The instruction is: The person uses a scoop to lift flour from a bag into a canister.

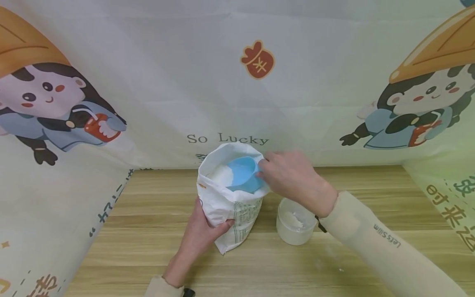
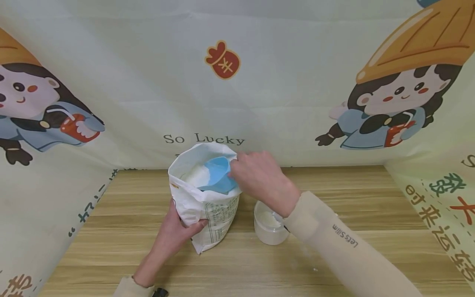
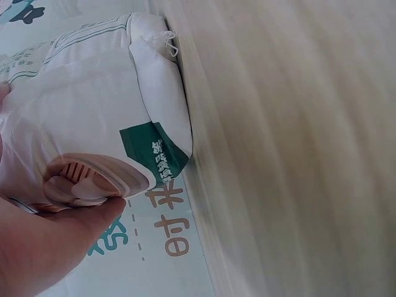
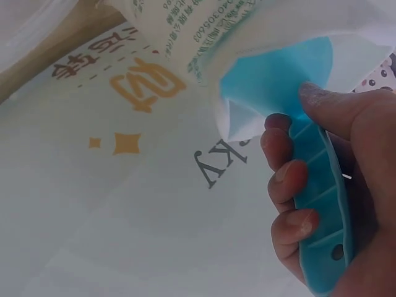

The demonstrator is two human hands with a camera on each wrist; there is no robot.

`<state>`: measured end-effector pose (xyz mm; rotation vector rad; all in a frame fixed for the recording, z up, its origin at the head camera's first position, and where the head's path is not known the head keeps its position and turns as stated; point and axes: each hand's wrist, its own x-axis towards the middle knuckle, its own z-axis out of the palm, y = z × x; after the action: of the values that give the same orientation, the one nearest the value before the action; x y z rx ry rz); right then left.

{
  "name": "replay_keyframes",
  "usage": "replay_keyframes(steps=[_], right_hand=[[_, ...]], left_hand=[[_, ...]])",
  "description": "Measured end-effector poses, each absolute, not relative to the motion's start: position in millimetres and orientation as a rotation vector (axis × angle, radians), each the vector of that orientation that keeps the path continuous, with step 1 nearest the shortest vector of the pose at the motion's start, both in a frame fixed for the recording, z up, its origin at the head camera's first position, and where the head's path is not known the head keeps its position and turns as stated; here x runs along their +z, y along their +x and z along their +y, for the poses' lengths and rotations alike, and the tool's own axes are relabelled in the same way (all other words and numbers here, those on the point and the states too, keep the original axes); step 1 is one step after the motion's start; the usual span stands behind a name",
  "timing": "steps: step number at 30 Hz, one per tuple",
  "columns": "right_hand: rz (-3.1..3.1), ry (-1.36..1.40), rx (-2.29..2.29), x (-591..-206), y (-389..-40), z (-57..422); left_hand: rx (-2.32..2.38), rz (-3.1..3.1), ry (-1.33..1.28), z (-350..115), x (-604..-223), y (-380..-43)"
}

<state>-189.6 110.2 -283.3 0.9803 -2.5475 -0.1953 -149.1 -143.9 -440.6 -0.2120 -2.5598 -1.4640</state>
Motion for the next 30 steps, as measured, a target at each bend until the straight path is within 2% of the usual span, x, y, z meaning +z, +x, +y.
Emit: replay_keyframes(steps=[30], right_hand=[[-2.477, 0.935, 0.219, -320.4, -190.6, 120.1]], left_hand=[[-1.531, -2.542, -0.224, -143.5, -439.5, -148.9]])
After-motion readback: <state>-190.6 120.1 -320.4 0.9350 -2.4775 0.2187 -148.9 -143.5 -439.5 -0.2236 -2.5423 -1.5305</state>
